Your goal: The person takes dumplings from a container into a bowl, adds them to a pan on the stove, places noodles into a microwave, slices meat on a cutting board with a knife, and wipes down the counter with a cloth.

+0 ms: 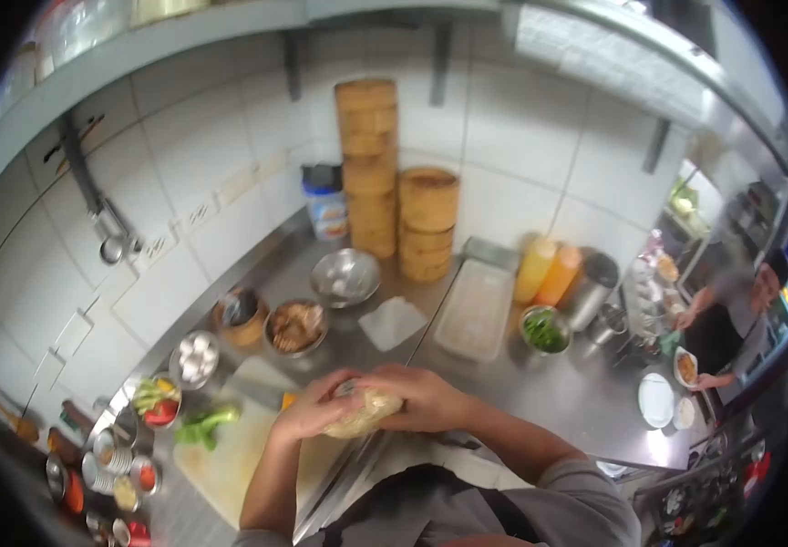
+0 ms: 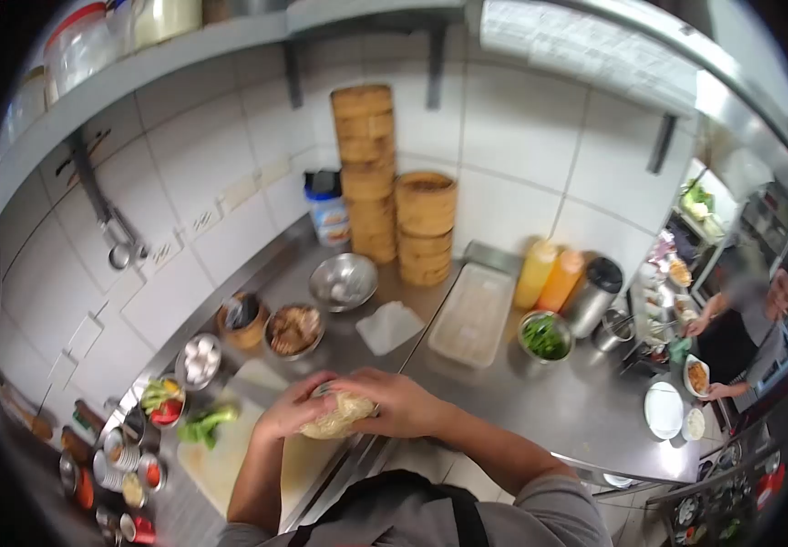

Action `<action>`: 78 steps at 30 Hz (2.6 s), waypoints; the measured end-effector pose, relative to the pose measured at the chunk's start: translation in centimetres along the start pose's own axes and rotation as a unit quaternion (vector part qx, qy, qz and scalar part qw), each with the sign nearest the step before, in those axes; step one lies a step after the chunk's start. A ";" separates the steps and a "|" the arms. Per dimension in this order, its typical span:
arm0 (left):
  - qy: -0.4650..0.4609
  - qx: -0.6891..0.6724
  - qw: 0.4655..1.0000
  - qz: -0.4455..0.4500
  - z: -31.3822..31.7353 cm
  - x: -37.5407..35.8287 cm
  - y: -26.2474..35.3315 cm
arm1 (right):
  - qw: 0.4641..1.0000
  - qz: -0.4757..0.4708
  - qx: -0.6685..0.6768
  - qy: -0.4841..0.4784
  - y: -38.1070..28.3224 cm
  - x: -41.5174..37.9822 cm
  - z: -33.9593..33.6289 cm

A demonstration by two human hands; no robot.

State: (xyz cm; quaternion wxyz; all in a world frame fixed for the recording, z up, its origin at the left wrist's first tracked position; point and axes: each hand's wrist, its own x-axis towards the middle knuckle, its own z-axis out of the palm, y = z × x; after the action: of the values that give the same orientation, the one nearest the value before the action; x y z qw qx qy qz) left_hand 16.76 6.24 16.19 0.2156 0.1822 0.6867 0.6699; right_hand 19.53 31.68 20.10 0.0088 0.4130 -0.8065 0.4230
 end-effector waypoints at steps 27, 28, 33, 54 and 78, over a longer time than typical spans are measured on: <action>0.251 0.396 0.480 0.741 27.8 17.0 46.3 | 0.518 0.008 -0.485 0.705 -24.5 -40.7 -21.9; 0.376 0.334 0.320 0.803 25.8 17.3 45.7 | 0.504 0.023 -0.509 0.697 -25.4 -41.3 -22.9; 0.547 0.291 0.397 0.677 15.2 13.2 45.1 | 0.475 0.007 -0.660 0.582 -29.9 -31.3 -31.1; 0.415 0.175 0.419 0.788 1.0 10.7 44.6 | 0.440 0.043 -0.844 0.303 -22.4 23.5 -52.7; 0.442 0.218 0.482 0.724 -2.5 9.7 43.8 | 0.466 0.232 -0.834 0.183 -18.5 29.1 -58.5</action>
State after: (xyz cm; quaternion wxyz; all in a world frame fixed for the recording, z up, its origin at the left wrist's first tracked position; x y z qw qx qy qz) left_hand 5.58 10.89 59.43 -0.7243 0.3363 0.4407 0.4100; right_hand -6.78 47.27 80.71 0.3980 -0.0800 -0.8228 -0.3977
